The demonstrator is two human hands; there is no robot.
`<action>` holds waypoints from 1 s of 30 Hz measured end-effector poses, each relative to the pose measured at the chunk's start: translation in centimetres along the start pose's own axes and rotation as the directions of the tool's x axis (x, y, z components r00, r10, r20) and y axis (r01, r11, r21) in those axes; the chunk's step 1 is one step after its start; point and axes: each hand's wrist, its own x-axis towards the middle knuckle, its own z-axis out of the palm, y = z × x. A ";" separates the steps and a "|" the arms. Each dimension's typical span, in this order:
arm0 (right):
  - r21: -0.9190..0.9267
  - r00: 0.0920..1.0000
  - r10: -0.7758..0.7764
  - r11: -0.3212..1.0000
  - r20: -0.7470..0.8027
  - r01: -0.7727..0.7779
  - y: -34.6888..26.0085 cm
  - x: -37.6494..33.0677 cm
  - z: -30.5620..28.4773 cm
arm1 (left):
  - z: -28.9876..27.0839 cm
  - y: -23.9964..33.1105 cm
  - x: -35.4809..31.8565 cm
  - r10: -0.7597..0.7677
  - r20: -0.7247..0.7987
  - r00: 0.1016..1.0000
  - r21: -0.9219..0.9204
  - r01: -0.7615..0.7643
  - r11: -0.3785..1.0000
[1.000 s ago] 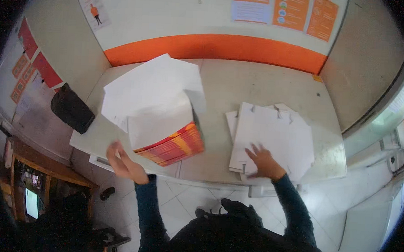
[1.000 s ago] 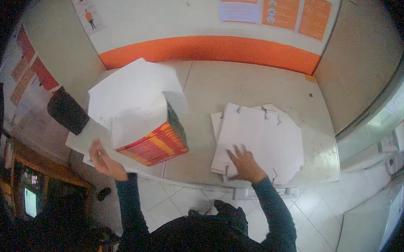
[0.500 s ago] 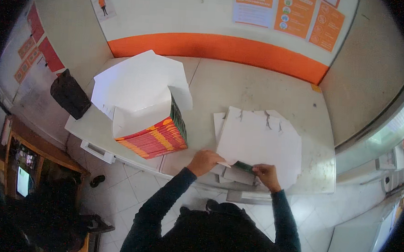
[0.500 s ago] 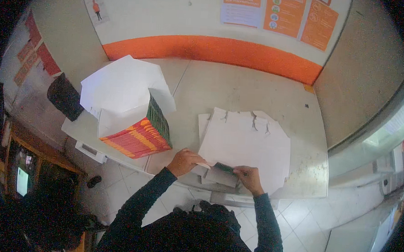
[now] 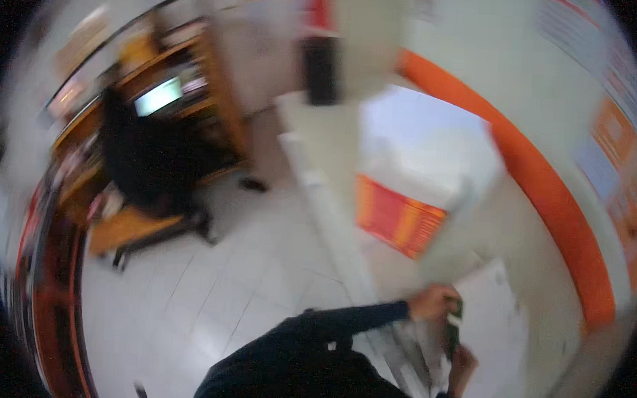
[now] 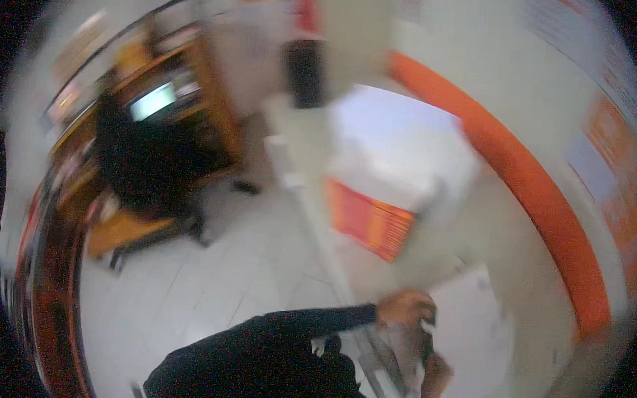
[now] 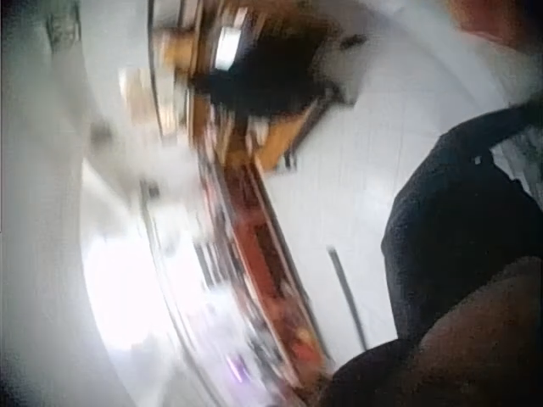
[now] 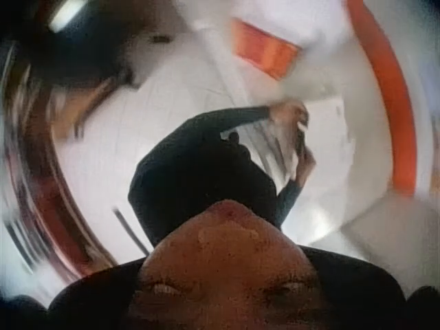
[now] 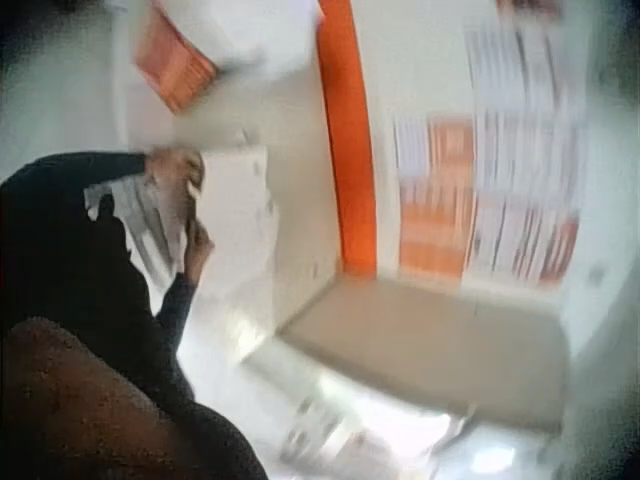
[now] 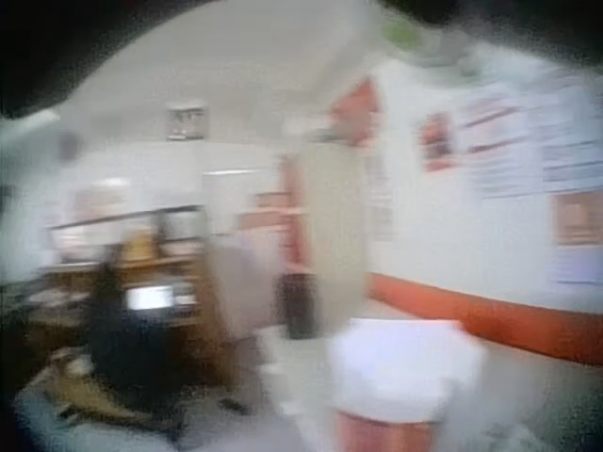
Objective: Assembling cardboard food containers and stacking them.
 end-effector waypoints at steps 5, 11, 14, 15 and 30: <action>0.021 0.970 -0.079 0.997 0.229 0.077 -2.3 1.0 1.0 | -0.4 -2.5 -2.3 0.112 -0.146 0.983 0.122 -0.094 0.988; -0.128 0.978 -0.157 0.976 0.138 0.175 -2.5 2.2 2.9 | -3.8 -2.9 -7.1 0.283 -0.150 0.947 0.244 -0.242 0.939; -0.255 0.985 -0.168 0.951 0.039 0.172 -1.0 2.7 4.1 | -6.3 -1.9 -11.7 0.294 -0.225 0.929 0.139 -0.269 0.953; -0.307 0.985 -0.173 0.938 -0.009 0.162 -0.4 2.9 4.4 | -7.5 -1.6 -13.8 0.294 -0.256 0.921 0.169 -0.257 0.952; -0.240 0.515 -0.626 0.741 -0.586 0.627 -27.8 -14.1 28.4 | -16.8 5.6 -73.4 -0.165 -0.984 0.066 -0.150 0.190 0.970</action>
